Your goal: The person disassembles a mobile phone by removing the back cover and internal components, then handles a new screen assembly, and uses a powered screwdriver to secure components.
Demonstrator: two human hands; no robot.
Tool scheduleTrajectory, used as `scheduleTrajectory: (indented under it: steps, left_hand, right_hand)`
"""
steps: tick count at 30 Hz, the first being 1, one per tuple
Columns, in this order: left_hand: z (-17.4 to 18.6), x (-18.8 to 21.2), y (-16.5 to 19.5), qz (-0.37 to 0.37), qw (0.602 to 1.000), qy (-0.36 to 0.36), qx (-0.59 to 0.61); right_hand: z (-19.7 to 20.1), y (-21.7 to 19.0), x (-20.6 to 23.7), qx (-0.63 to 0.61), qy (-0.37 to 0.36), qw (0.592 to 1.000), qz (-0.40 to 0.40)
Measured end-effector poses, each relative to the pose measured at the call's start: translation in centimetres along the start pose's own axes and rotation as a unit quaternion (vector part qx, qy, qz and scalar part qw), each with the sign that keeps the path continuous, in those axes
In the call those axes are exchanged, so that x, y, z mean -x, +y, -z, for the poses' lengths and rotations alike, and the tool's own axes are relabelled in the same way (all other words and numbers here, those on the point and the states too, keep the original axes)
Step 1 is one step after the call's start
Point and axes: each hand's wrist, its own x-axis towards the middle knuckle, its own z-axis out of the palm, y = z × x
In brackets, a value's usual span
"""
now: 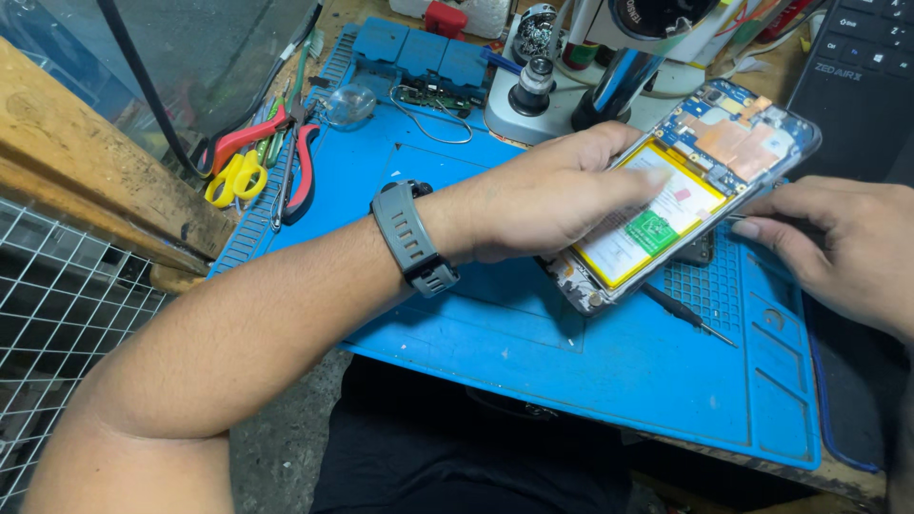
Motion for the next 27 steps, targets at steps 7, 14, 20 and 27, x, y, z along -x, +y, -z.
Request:
scheduleTrajectory:
  steps: [7,14,20,27]
  left_hand:
    - [0.0,-0.3,-1.7,-0.068,0.997,0.006,0.031]
    - [-0.4,-0.3,-2.0,-0.054,0.991,0.002,0.126]
    - [-0.3,-0.1,-1.7,-0.05,0.986,-0.035,0.154]
    - [-0.3,0.6,-1.1,-0.054,0.978,-0.087,0.18]
  right_hand:
    - [1.4,-0.7,0.7,-0.09,0.175,0.97,0.143]
    - [2.8,-5.5,1.5,-0.112,0.232,0.93,0.262]
    - [3.7,-7.9,0.8,-0.035,0.227,0.941,0.247]
    - [3.2,-8.5,0.6,-0.049,0.234,0.938,0.252]
